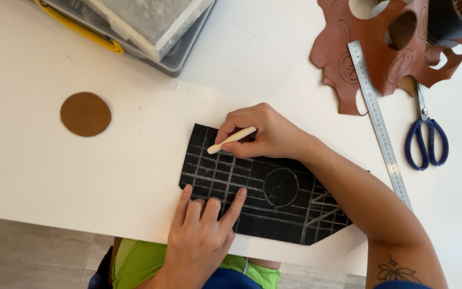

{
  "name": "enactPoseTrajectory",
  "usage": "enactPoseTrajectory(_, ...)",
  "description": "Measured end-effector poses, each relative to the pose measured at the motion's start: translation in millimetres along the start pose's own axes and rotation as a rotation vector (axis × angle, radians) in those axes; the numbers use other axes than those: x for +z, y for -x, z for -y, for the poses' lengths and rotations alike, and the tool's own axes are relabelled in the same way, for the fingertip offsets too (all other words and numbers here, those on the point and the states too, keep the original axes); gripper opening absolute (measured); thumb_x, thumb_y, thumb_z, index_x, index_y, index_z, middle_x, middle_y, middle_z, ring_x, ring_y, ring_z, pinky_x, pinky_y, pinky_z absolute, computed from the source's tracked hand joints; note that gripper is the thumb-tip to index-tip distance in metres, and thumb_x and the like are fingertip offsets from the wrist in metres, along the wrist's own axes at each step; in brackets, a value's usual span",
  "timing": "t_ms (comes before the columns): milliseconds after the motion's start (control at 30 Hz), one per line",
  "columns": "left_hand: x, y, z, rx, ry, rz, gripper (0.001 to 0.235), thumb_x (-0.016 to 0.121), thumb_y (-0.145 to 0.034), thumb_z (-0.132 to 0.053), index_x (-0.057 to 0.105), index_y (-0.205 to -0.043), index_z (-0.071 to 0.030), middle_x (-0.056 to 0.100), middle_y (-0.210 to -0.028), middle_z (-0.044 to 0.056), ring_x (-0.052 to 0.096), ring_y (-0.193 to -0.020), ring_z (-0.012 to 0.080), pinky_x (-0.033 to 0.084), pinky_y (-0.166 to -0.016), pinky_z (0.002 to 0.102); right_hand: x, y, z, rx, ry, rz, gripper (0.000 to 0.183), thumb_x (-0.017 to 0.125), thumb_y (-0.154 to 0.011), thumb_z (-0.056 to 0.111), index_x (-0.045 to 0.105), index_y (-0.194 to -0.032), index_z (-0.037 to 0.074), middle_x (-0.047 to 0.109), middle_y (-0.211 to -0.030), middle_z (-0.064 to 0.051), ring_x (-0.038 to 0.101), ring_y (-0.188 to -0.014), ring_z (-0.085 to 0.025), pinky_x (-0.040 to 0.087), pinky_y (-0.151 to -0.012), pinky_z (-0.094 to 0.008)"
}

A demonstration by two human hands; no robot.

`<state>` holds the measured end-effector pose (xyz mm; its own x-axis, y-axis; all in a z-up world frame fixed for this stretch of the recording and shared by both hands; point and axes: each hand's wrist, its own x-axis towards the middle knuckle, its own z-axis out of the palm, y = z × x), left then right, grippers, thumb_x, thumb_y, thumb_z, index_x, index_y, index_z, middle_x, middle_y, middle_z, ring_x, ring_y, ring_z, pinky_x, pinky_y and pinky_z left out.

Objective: Marking a pattern on a piece of black leather using a white chalk pencil and a ruler

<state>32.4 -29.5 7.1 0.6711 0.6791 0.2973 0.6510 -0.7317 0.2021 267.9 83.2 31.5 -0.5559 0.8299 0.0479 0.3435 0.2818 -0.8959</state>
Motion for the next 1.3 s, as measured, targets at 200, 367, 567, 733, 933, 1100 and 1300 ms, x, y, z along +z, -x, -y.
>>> enactPoseTrajectory(200, -2.1, -1.1, 0.7, -0.004, 0.006, 0.001, 0.066, 0.063, -0.077, -0.016, 0.065, -0.142, -0.030, 0.043, -0.083, 0.001, 0.043, -0.071, 0.0236, 0.046, -0.111, 0.052, -4.4, -0.4, 0.3, -0.002, -0.053, 0.077, 0.009, 0.071, -0.097, 0.012, 0.073, -0.103, 0.005, 0.069, -0.085, -0.003, 0.058, -0.066, -0.010, 0.046, -0.060, -0.023)
enactPoseTrajectory(367, -4.6, -1.4, 1.9, 0.001, 0.000, 0.017, 0.069, 0.065, -0.076, -0.016, 0.064, -0.143, -0.031, 0.041, -0.083, 0.001, 0.042, -0.071, 0.0227, 0.047, -0.111, 0.051, -5.6, 4.7, -1.3, -0.008, -0.054, 0.110, 0.008, 0.071, -0.096, 0.012, 0.072, -0.102, 0.006, 0.069, -0.085, -0.004, 0.057, -0.065, -0.010, 0.044, -0.059, -0.023)
enactPoseTrajectory(567, -2.8, 0.1, 1.8, 0.001, 0.025, 0.016, 0.068, 0.067, -0.076, -0.017, 0.064, -0.142, -0.029, 0.043, -0.085, 0.001, 0.042, -0.071, 0.0238, 0.045, -0.114, 0.053, -7.7, 11.3, 4.3, 0.004, -0.053, 0.148, 0.008, 0.072, -0.095, 0.009, 0.073, -0.103, 0.007, 0.069, -0.085, -0.003, 0.058, -0.063, -0.009, 0.044, -0.056, -0.022)
enactPoseTrajectory(733, -4.3, -0.7, 1.9, -0.005, 0.034, 0.023, 0.067, 0.067, -0.078, -0.017, 0.063, -0.143, -0.028, 0.042, -0.084, 0.001, 0.041, -0.070, 0.0237, 0.044, -0.114, 0.053, -9.9, 16.0, 7.1, -0.018, -0.057, 0.206, 0.009, 0.072, -0.094, 0.009, 0.073, -0.103, 0.007, 0.071, -0.089, -0.006, 0.065, -0.069, -0.012, 0.050, -0.062, -0.024)
enactPoseTrajectory(933, -2.1, 0.7, 1.5, -0.002, 0.024, 0.007, 0.070, 0.066, -0.077, -0.014, 0.062, -0.145, -0.028, 0.041, -0.084, 0.001, 0.041, -0.070, 0.0230, 0.044, -0.115, 0.053, -13.1, 19.7, 11.3, -0.011, -0.061, 0.279, 0.008, 0.072, -0.093, 0.007, 0.075, -0.100, 0.008, 0.073, -0.089, -0.004, 0.064, -0.067, -0.011, 0.047, -0.056, -0.022)
enactPoseTrajectory(1100, -2.2, -0.4, 1.6, -0.003, 0.020, -0.020, 0.068, 0.064, -0.079, -0.010, 0.063, -0.144, -0.029, 0.041, -0.083, 0.000, 0.042, -0.071, 0.0219, 0.048, -0.111, 0.052, -14.6, 23.6, 9.2, -0.032, -0.082, 0.341, 0.007, 0.072, -0.092, 0.010, 0.074, -0.099, 0.009, 0.074, -0.089, -0.004, 0.068, -0.073, -0.013, 0.053, -0.062, -0.023)
enactPoseTrajectory(1300, -1.0, 0.3, -0.1, -0.005, 0.035, -0.045, 0.064, 0.058, -0.086, -0.004, 0.064, -0.143, -0.032, 0.041, -0.084, 0.001, 0.041, -0.070, 0.0227, 0.047, -0.111, 0.054, -15.6, 25.0, 9.9, -0.037, -0.094, 0.376, 0.007, 0.073, -0.091, 0.008, 0.074, -0.098, 0.010, 0.073, -0.085, -0.003, 0.067, -0.070, -0.013, 0.052, -0.061, -0.023)
